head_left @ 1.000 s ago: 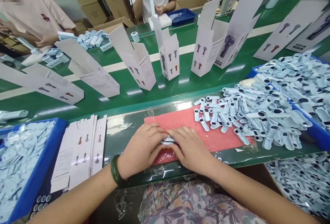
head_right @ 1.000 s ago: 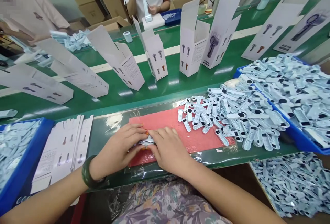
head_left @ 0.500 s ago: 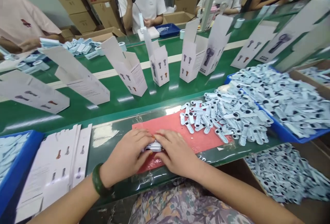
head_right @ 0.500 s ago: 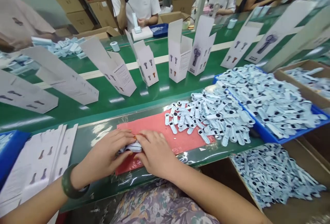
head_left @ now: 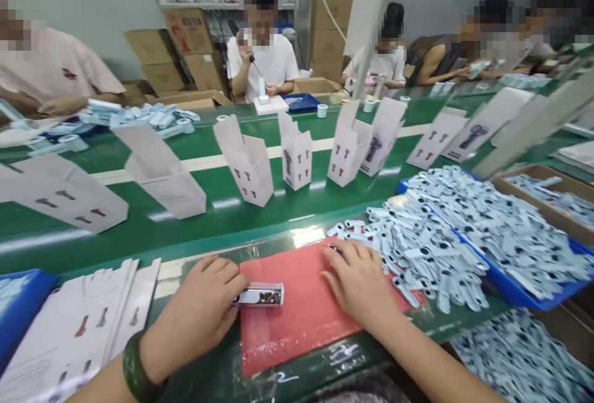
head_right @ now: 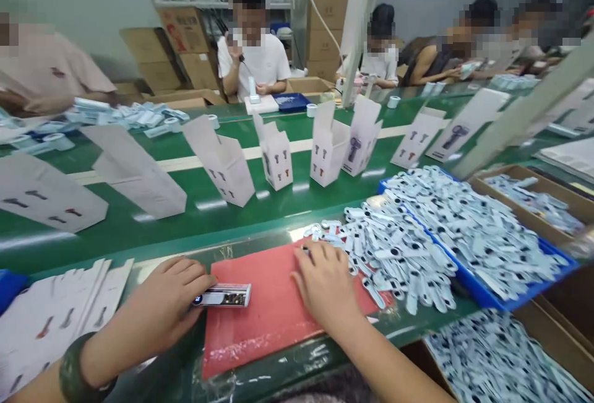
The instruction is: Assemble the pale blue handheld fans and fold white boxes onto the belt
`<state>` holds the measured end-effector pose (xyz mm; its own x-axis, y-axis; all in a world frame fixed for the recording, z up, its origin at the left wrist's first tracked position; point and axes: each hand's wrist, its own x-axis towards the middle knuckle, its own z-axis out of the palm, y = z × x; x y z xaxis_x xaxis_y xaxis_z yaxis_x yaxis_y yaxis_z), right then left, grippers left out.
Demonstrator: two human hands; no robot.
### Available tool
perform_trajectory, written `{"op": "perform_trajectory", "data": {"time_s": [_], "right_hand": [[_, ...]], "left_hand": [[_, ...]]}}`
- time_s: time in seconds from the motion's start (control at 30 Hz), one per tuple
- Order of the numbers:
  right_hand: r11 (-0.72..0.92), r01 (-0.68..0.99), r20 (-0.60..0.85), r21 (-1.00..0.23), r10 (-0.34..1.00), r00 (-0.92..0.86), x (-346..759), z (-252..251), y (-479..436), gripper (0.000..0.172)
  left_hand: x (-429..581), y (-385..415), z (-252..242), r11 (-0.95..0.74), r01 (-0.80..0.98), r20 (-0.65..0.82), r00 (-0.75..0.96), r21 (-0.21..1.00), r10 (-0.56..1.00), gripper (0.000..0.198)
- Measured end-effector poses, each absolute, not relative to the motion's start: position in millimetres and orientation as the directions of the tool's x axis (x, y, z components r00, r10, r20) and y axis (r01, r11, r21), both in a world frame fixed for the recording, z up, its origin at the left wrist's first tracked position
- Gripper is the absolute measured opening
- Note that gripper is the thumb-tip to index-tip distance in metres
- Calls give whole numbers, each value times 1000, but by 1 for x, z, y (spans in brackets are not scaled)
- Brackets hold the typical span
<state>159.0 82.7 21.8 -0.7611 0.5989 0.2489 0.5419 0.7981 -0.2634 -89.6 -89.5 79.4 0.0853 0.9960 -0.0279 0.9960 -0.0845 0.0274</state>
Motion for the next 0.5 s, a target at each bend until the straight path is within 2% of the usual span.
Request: {"op": "perform_trajectory", "data": {"time_s": [0.1,0.27,0.4,0.5], "right_hand": [[825,559,296,-80,555,-778,157,12,93,27],[863,499,402,81,430,-808,157,-8,93,30],[897,434,471,80,350,-810,162,-31,99,36],[921,390,462,-17,353,-813,168,-49,103,41]], "left_hand": [[-131,-108,87,-26,997,-30,24,-76,999,39],[-185,-144,100,46,951,-66,-69,-305,995,46],[-207,-166,108,106,924,-58,-136,-368,989,49],[-226,-166,111,111,916,-18,-127,-385,992,46]]}}
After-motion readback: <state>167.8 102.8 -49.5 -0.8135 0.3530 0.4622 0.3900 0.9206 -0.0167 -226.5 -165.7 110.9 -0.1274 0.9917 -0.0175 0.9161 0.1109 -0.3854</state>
